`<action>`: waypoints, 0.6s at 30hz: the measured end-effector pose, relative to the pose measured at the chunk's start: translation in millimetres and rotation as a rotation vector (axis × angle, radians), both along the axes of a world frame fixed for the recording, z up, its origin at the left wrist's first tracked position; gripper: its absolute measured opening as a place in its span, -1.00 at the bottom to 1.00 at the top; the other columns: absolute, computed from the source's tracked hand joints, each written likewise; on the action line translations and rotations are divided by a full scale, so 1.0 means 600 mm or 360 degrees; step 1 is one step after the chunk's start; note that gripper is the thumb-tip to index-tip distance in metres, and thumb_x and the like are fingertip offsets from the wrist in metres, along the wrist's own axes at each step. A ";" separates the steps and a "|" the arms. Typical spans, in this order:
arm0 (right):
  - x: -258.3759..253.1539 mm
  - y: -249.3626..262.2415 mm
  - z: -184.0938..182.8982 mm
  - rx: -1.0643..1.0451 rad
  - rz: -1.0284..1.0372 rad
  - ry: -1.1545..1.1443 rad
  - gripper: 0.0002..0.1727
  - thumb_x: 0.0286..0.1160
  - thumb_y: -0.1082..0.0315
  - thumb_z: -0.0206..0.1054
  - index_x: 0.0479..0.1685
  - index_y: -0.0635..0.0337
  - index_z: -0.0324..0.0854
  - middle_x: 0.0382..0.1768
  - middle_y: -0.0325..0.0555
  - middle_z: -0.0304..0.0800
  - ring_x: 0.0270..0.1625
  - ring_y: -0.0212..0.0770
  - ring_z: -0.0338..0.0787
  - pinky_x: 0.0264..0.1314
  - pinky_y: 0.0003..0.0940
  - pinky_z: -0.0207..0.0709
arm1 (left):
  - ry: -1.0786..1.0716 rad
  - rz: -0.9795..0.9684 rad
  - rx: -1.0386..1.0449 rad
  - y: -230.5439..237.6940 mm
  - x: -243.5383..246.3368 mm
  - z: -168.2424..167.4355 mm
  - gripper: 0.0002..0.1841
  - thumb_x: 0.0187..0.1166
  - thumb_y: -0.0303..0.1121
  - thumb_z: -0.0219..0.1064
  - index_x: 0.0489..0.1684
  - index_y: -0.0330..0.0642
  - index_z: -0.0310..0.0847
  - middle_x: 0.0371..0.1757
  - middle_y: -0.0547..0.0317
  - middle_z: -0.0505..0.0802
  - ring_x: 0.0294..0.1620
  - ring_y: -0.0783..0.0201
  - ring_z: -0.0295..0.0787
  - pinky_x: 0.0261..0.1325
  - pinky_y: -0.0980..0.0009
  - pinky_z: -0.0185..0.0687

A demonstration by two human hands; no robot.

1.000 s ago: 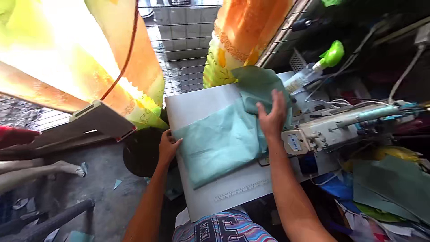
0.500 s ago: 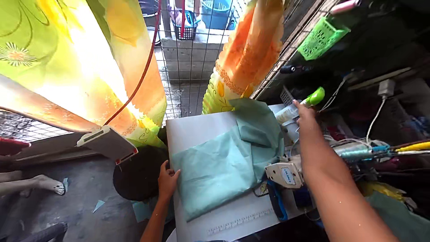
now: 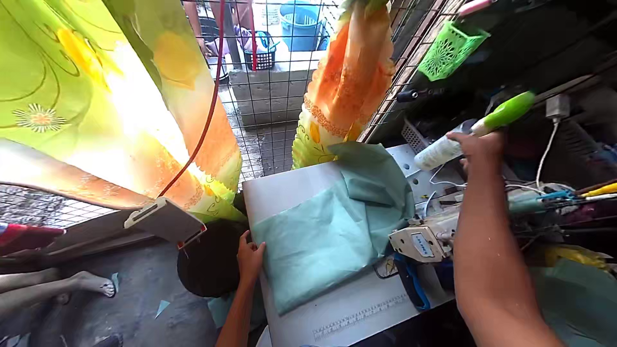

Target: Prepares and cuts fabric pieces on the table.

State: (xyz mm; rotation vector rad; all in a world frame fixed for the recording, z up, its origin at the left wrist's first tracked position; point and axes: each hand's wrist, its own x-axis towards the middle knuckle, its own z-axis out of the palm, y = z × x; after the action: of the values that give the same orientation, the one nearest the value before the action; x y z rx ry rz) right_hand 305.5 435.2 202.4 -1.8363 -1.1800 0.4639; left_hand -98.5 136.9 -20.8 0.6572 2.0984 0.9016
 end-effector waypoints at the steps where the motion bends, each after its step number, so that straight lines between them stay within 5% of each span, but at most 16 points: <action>1: -0.010 -0.024 0.022 0.0005 -0.0015 0.0029 -0.01 0.18 0.33 0.68 0.70 0.36 0.23 0.52 0.33 0.48 0.50 0.17 0.55 0.47 0.15 0.45 | 0.0007 -0.0017 0.0029 -0.002 -0.002 -0.005 -0.24 0.52 -0.49 0.46 0.74 -0.35 0.16 -0.02 -0.31 0.82 -0.09 -0.09 0.79 0.14 -0.04 0.66; 4: -0.049 -0.083 0.048 -0.0161 0.0023 0.0152 -0.09 0.29 0.26 0.64 0.69 0.25 0.25 0.46 0.30 0.53 0.36 0.20 0.65 0.25 0.22 0.61 | 0.0002 -0.0028 0.0053 -0.002 -0.002 -0.004 -0.23 0.52 -0.48 0.46 0.74 -0.36 0.14 -0.02 -0.31 0.81 -0.10 -0.06 0.78 0.12 -0.01 0.66; 7: -0.093 -0.106 0.009 -0.0353 0.0156 0.0166 -0.16 0.31 0.27 0.63 0.61 0.35 0.33 0.38 0.39 0.58 0.29 0.29 0.66 0.20 0.26 0.59 | 0.0004 -0.0047 0.0036 0.003 -0.002 0.002 -0.22 0.50 -0.50 0.46 0.74 -0.35 0.13 -0.02 -0.29 0.80 -0.11 -0.03 0.78 0.11 0.04 0.66; 13: -0.142 -0.104 -0.119 -0.0349 0.0023 0.0123 -0.01 0.05 0.46 0.73 0.63 0.43 0.28 0.46 0.46 0.52 0.54 0.34 0.51 0.54 0.25 0.37 | 0.0003 -0.0014 -0.0004 0.007 -0.019 0.001 -0.25 0.51 -0.50 0.45 0.73 -0.33 0.15 0.06 -0.31 0.81 0.01 -0.09 0.80 0.19 -0.02 0.65; 18: -0.134 -0.110 -0.180 -0.0262 -0.0201 0.0053 0.04 0.21 0.29 0.69 0.73 0.41 0.14 0.58 0.44 0.40 0.63 0.29 0.43 0.64 0.12 0.32 | -0.0128 0.0004 0.0021 0.007 -0.027 0.004 -0.23 0.51 -0.48 0.47 0.73 -0.35 0.13 0.13 -0.35 0.80 0.09 -0.10 0.81 0.26 0.00 0.66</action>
State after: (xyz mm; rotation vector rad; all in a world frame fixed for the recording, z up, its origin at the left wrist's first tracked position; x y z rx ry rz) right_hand 225.3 369.1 94.2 -2.0226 -1.0216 0.5306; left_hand -114.8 140.9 -18.2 0.6155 2.0242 0.9287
